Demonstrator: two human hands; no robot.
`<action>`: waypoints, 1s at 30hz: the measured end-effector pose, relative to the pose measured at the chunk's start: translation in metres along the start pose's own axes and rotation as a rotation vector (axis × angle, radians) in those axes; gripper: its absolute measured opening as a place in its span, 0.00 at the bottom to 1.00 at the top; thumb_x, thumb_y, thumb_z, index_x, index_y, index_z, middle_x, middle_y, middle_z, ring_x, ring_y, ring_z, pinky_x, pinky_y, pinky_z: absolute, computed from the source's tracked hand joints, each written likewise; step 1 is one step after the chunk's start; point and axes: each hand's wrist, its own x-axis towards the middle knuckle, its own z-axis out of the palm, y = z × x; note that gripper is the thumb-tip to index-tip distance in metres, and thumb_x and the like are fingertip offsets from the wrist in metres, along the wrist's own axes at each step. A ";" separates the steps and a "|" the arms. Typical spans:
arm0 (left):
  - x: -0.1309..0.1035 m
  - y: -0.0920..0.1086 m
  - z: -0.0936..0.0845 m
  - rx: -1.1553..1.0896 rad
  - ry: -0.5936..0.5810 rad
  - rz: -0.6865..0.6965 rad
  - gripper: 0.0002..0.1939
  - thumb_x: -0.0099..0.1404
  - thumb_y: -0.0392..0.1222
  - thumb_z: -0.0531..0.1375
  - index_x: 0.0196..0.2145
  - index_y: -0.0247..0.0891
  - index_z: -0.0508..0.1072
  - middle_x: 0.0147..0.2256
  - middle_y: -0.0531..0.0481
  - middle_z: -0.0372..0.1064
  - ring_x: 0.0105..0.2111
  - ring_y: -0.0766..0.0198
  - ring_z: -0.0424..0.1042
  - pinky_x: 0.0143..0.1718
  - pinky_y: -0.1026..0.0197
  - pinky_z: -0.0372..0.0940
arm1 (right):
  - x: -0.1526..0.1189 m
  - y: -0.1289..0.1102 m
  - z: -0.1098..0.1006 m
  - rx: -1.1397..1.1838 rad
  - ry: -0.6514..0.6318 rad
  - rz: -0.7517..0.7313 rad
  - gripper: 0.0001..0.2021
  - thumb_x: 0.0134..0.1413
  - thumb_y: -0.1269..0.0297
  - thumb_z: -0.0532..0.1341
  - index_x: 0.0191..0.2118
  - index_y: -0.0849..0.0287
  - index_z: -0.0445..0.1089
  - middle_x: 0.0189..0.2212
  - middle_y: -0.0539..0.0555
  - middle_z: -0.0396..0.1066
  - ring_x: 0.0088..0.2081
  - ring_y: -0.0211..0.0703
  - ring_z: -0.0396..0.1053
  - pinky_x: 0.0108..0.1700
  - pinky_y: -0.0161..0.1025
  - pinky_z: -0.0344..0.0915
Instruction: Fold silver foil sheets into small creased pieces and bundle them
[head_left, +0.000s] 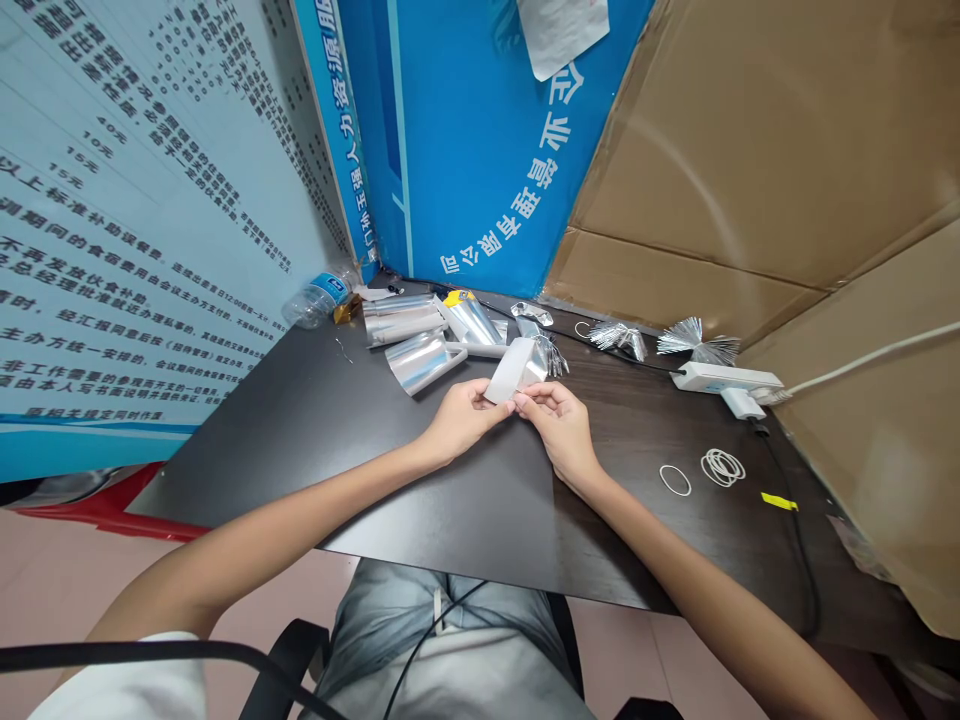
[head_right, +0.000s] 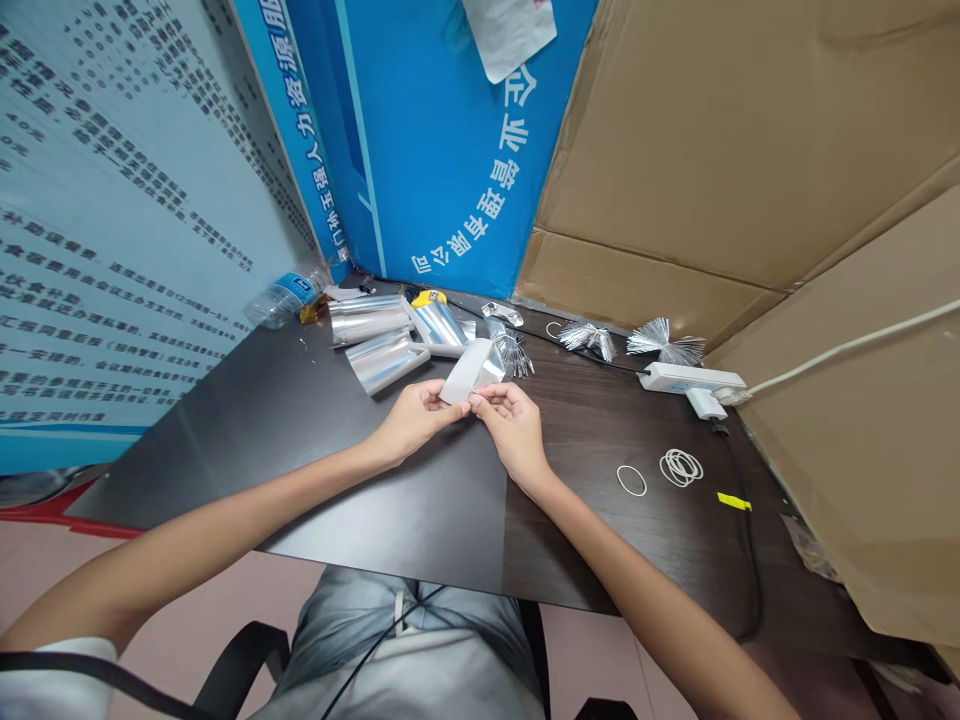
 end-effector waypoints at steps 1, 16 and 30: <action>0.000 0.000 0.000 0.000 0.004 -0.002 0.22 0.60 0.51 0.73 0.44 0.31 0.80 0.40 0.42 0.80 0.38 0.57 0.77 0.42 0.59 0.69 | 0.000 0.000 0.000 0.001 0.000 0.003 0.19 0.45 0.51 0.79 0.36 0.56 0.76 0.34 0.52 0.79 0.37 0.43 0.77 0.46 0.44 0.75; 0.004 -0.001 0.002 -0.434 0.007 -0.126 0.25 0.53 0.44 0.79 0.44 0.29 0.80 0.39 0.42 0.81 0.38 0.62 0.78 0.47 0.59 0.68 | -0.001 -0.002 0.000 0.165 0.046 0.124 0.29 0.41 0.53 0.80 0.47 0.54 0.72 0.36 0.51 0.82 0.37 0.43 0.81 0.41 0.37 0.77; 0.005 0.002 0.001 -0.372 -0.004 -0.166 0.23 0.53 0.45 0.79 0.42 0.29 0.81 0.38 0.44 0.79 0.37 0.63 0.76 0.46 0.59 0.68 | 0.007 -0.008 -0.006 0.277 0.021 0.224 0.16 0.40 0.55 0.81 0.31 0.57 0.80 0.32 0.52 0.81 0.37 0.42 0.79 0.43 0.37 0.74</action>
